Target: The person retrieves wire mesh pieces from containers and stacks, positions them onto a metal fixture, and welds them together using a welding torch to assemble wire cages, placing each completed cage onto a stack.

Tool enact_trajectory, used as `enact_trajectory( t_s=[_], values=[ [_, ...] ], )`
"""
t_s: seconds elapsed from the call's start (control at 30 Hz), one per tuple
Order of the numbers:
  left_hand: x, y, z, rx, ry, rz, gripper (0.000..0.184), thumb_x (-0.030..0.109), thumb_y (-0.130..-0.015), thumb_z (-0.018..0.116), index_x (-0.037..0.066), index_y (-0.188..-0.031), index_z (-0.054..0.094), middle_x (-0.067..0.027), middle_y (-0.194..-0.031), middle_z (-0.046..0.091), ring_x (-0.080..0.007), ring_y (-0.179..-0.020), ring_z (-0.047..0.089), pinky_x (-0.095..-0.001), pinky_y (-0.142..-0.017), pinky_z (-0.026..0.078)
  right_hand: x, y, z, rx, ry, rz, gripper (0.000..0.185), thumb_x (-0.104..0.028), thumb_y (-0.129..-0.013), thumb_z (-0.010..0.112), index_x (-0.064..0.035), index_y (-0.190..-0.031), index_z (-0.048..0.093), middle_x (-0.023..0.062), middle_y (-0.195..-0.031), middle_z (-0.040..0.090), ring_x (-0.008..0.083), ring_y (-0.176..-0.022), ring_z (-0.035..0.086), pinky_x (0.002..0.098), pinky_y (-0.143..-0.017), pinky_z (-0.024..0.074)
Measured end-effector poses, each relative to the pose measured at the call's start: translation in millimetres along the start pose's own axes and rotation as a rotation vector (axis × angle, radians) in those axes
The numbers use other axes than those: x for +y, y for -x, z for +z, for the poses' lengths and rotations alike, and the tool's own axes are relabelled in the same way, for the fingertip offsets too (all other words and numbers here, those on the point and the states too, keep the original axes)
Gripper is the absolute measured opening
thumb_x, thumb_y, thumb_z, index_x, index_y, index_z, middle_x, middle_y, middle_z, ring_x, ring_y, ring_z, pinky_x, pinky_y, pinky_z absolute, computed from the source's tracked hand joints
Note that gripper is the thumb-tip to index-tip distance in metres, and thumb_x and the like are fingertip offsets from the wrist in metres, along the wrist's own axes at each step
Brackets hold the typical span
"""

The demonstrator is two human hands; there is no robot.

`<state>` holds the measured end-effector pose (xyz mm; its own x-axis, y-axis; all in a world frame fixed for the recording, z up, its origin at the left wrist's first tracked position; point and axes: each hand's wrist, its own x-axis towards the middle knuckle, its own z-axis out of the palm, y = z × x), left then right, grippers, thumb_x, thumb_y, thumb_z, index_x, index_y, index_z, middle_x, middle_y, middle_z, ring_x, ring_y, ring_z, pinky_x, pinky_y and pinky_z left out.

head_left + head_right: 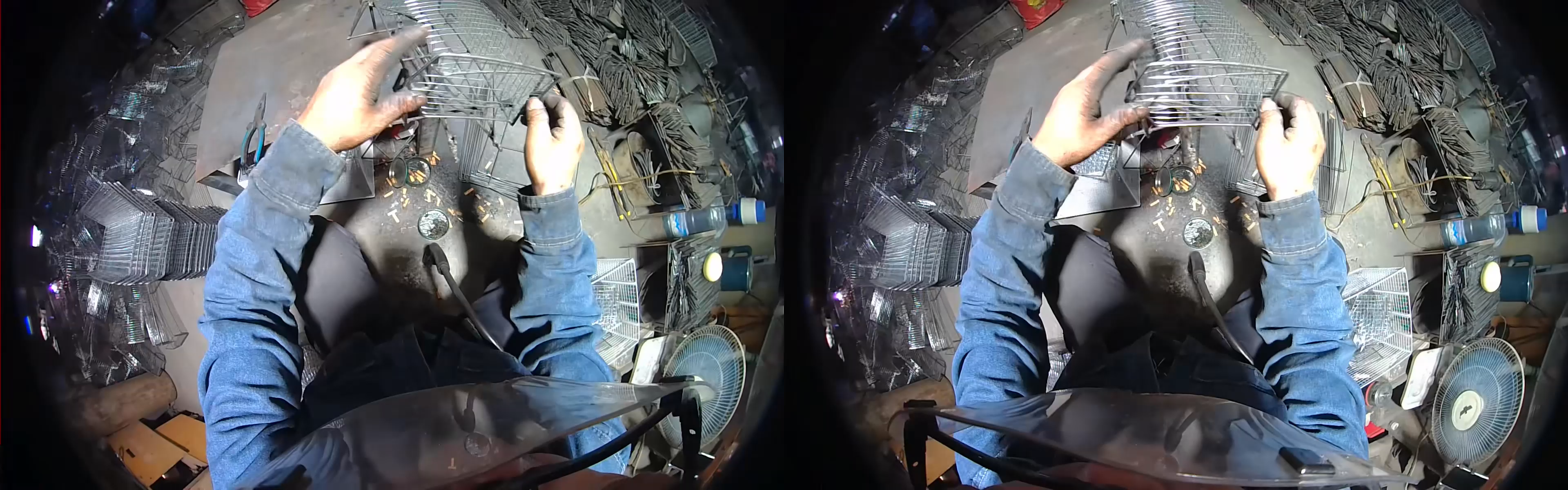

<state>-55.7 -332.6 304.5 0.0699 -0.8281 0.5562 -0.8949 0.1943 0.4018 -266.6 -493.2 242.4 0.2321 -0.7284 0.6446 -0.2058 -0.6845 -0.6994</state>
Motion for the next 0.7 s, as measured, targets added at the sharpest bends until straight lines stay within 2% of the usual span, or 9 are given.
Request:
enact_trajectory(
  t_s=[0.03, 0.1, 0.2, 0.27, 0.4, 0.5, 0.6, 0.7],
  values=[
    [4, 0, 1, -0.032, 0.007, -0.007, 0.064, 0.026, -0.076, 0.071, 0.009, -0.132, 0.045, -0.0127, -0.129, 0.052, -0.0287, -0.122, 0.047, -0.0370, -0.102, 0.037, 6, -2, -1, 0.029, 0.001, -0.015, 0.017, -0.015, -0.081, 0.064, 0.0008, -0.088, 0.063, 0.0135, -0.082, 0.062, 0.0276, -0.075, 0.060, 0.0341, -0.068, 0.0484],
    [6, 1, 6, -0.106, -0.224, 0.063, 0.061, 0.025, -0.074, 0.072, 0.010, -0.129, 0.048, -0.0123, -0.129, 0.052, -0.0292, -0.125, 0.043, -0.0390, -0.103, 0.036, 14, -10, -4, 0.063, 0.130, -0.156, 0.019, -0.016, -0.082, 0.064, 0.0010, -0.091, 0.064, 0.0128, -0.082, 0.064, 0.0241, -0.075, 0.062, 0.0325, -0.069, 0.0488],
    [8, 3, 10, -0.101, -0.250, 0.038, 0.063, 0.025, -0.072, 0.074, 0.008, -0.127, 0.049, -0.0123, -0.128, 0.053, -0.0292, -0.125, 0.043, -0.0392, -0.103, 0.036, 31, -15, 2, 0.018, -0.105, 0.212, 0.021, -0.018, -0.083, 0.064, 0.0002, -0.093, 0.065, 0.0119, -0.081, 0.066, 0.0193, -0.074, 0.063, 0.0307, -0.069, 0.0492],
    [9, 4, 10, -0.080, -0.268, 0.028, 0.065, 0.026, -0.070, 0.075, 0.007, -0.126, 0.050, -0.0130, -0.127, 0.053, -0.0299, -0.124, 0.045, -0.0387, -0.102, 0.037, 28, -12, 0, -0.018, -0.062, 0.198, 0.021, -0.018, -0.083, 0.064, -0.0005, -0.094, 0.065, 0.0113, -0.081, 0.067, 0.0171, -0.074, 0.063, 0.0297, -0.070, 0.0494],
    [9, 4, -1, -0.118, -0.043, -0.110, 0.065, 0.027, -0.068, 0.077, 0.004, -0.123, 0.051, -0.0181, -0.123, 0.054, -0.0320, -0.116, 0.052, -0.0376, -0.096, 0.042, 9, 5, 3, 0.001, -0.035, 0.160, 0.018, -0.017, -0.082, 0.065, -0.0018, -0.092, 0.067, 0.0112, -0.076, 0.067, 0.0162, -0.071, 0.063, 0.0288, -0.067, 0.0498],
    [13, 3, -3, -0.103, -0.077, -0.155, 0.064, 0.030, -0.068, 0.077, 0.004, -0.120, 0.051, -0.0182, -0.119, 0.056, -0.0324, -0.114, 0.053, -0.0384, -0.095, 0.043, 0, 18, 7, 0.015, -0.034, 0.186, 0.017, -0.016, -0.081, 0.066, -0.0023, -0.091, 0.068, 0.0121, -0.075, 0.067, 0.0171, -0.069, 0.064, 0.0288, -0.065, 0.0499],
    [23, -5, -4, -0.168, -0.322, -0.191, 0.065, 0.033, -0.068, 0.077, 0.003, -0.121, 0.051, -0.0175, -0.117, 0.057, -0.0332, -0.111, 0.054, -0.0390, -0.094, 0.043, 7, 19, 9, 0.024, -0.051, 0.184, 0.017, -0.016, -0.081, 0.066, -0.0022, -0.091, 0.068, 0.0127, -0.075, 0.067, 0.0172, -0.069, 0.064, 0.0293, -0.065, 0.0502],
    [42, -22, -4, -0.035, -0.318, -0.138, 0.068, 0.037, -0.068, 0.076, 0.004, -0.122, 0.050, -0.0176, -0.118, 0.056, -0.0328, -0.111, 0.053, -0.0392, -0.094, 0.043, 1, 18, 7, -0.020, -0.047, 0.203, 0.017, -0.016, -0.082, 0.065, -0.0021, -0.092, 0.068, 0.0131, -0.076, 0.068, 0.0177, -0.069, 0.065, 0.0294, -0.066, 0.0504]
  ],
)
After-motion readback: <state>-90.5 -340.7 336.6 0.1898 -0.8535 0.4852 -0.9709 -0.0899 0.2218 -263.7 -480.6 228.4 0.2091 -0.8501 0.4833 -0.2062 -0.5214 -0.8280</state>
